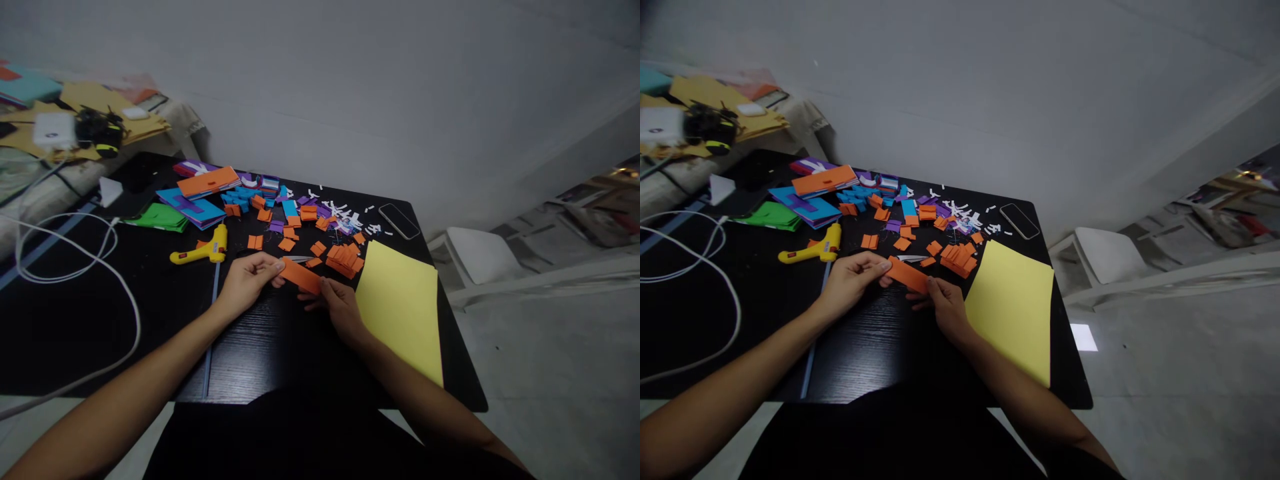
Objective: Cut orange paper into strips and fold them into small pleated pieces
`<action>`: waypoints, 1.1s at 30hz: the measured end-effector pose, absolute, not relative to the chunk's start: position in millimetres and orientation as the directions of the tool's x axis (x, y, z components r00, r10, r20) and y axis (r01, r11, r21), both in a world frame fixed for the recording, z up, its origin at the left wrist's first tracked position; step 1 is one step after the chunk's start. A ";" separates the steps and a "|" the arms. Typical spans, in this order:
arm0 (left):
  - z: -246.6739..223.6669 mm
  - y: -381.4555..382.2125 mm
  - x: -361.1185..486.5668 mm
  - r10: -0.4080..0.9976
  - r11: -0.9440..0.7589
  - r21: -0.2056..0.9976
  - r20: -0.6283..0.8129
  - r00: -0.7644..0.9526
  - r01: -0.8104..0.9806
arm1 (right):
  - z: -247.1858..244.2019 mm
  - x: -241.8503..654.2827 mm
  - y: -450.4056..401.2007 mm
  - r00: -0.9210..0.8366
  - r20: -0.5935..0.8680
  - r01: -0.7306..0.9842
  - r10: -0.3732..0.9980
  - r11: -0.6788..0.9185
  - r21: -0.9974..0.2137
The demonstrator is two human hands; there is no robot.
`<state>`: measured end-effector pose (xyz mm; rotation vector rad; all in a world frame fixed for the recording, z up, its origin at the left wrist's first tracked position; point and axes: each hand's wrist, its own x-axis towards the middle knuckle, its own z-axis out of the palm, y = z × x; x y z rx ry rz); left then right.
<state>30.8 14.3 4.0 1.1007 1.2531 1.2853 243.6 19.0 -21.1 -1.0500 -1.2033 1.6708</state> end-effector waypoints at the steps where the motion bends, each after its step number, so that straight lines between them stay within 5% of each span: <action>1: 4.1 14.3 31.0 0.995 0.030 0.998 -0.036 -0.095 -0.057 | -21.2 243.5 19.0 -0.327 -0.166 -0.132 0.930 -0.219 -0.967; 33: 7.5 14.7 28.4 0.998 0.048 0.999 -0.048 -0.028 -0.002 | -22.0 243.3 18.5 -0.379 -0.192 -0.097 0.905 -0.246 -0.964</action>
